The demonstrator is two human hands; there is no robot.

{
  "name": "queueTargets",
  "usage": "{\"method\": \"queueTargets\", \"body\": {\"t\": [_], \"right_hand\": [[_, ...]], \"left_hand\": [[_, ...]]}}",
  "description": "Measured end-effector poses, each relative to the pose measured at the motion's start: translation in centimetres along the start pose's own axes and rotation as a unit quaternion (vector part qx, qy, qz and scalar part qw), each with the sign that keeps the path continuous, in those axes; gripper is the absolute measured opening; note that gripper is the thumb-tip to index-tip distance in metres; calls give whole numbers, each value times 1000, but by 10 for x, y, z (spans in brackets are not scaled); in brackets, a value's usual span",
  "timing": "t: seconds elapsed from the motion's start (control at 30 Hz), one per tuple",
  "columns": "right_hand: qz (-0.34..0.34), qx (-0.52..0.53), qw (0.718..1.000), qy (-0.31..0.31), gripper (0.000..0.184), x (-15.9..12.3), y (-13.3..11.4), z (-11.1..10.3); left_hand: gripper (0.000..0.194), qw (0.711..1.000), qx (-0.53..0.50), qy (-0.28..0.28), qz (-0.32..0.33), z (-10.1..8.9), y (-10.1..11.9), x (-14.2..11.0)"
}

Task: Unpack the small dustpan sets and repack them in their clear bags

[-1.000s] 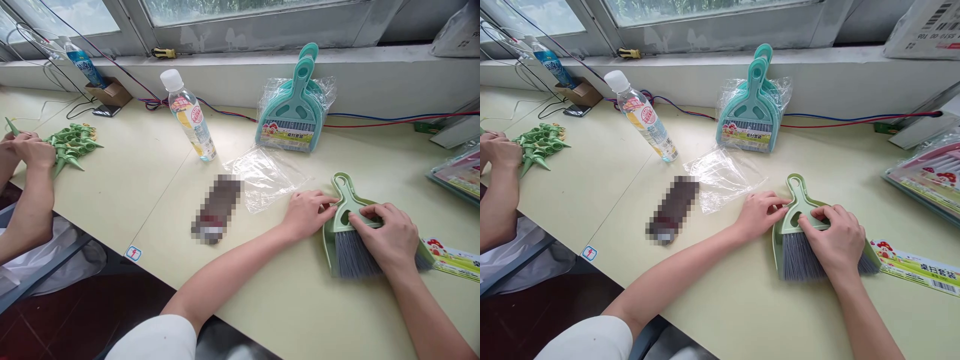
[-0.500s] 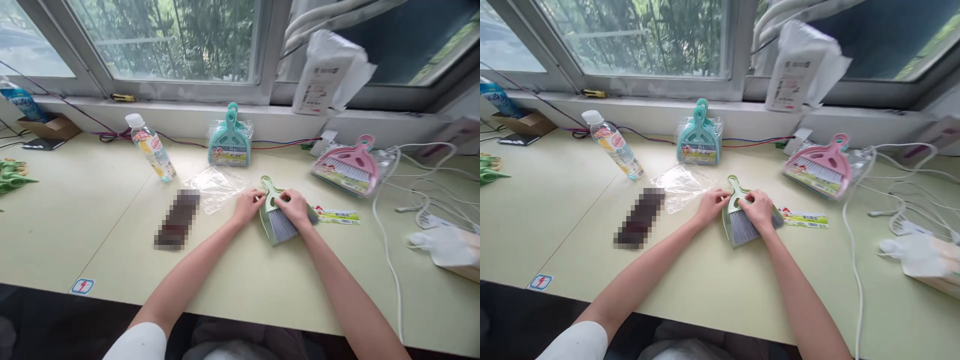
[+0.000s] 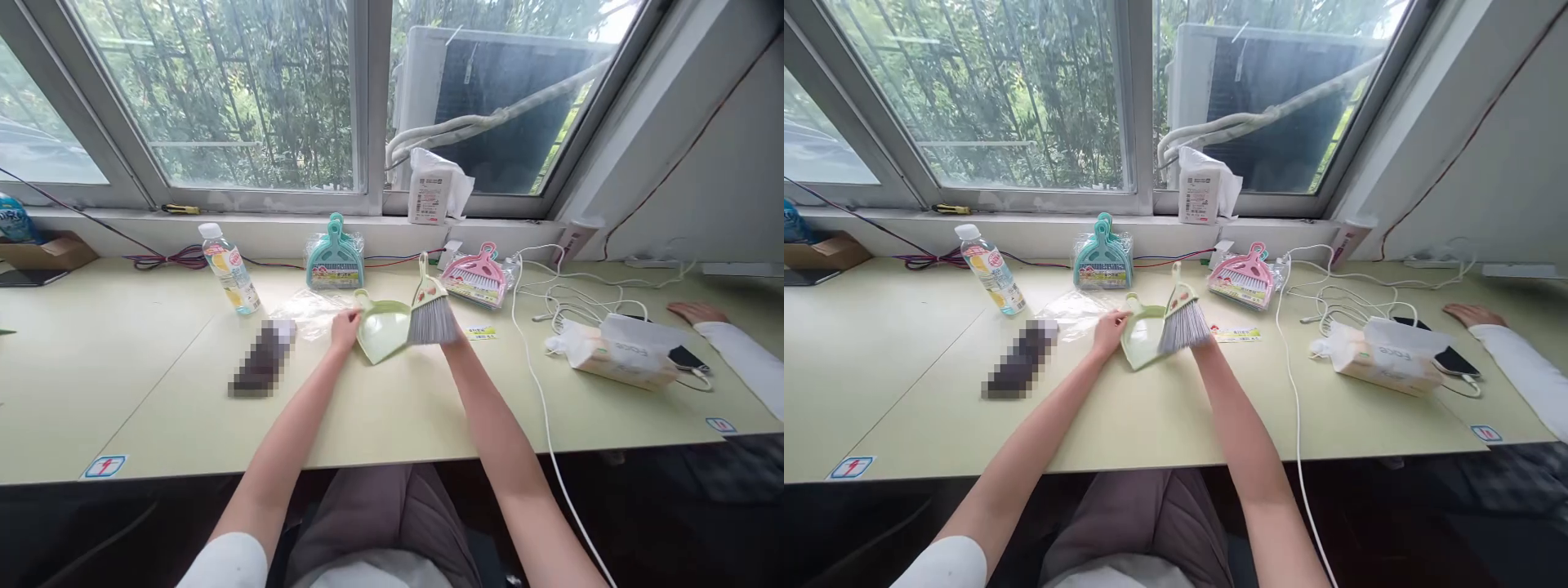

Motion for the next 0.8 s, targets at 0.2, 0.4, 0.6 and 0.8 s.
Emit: {"method": "queueTargets", "body": {"t": [0.2, 0.4, 0.6, 0.8], "right_hand": [[128, 5, 989, 67, 29, -2, 15, -35], [165, -257, 950, 59, 28, -4, 55, -23], [157, -304, 937, 73, 30, -4, 64, -13], [131, -308, 940, 61, 33, -13, 50, -17]], "left_hand": [[25, 999, -34, 1, 3, -9, -5, 8], [25, 998, -60, 9, -9, -9, -5, 9], [29, 997, -71, 15, -30, -12, -3, 7], [29, 995, -88, 25, -43, -15, 6, -4]]}}
Point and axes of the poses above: each hand's wrist, its own x-axis towards the middle knuckle, its own z-axis out of the palm, y = z × x, the point moved 2 cm from there along x, towards the middle knuckle, and after that the axes turned 3 degrees about -x, right-handed, at the moved point
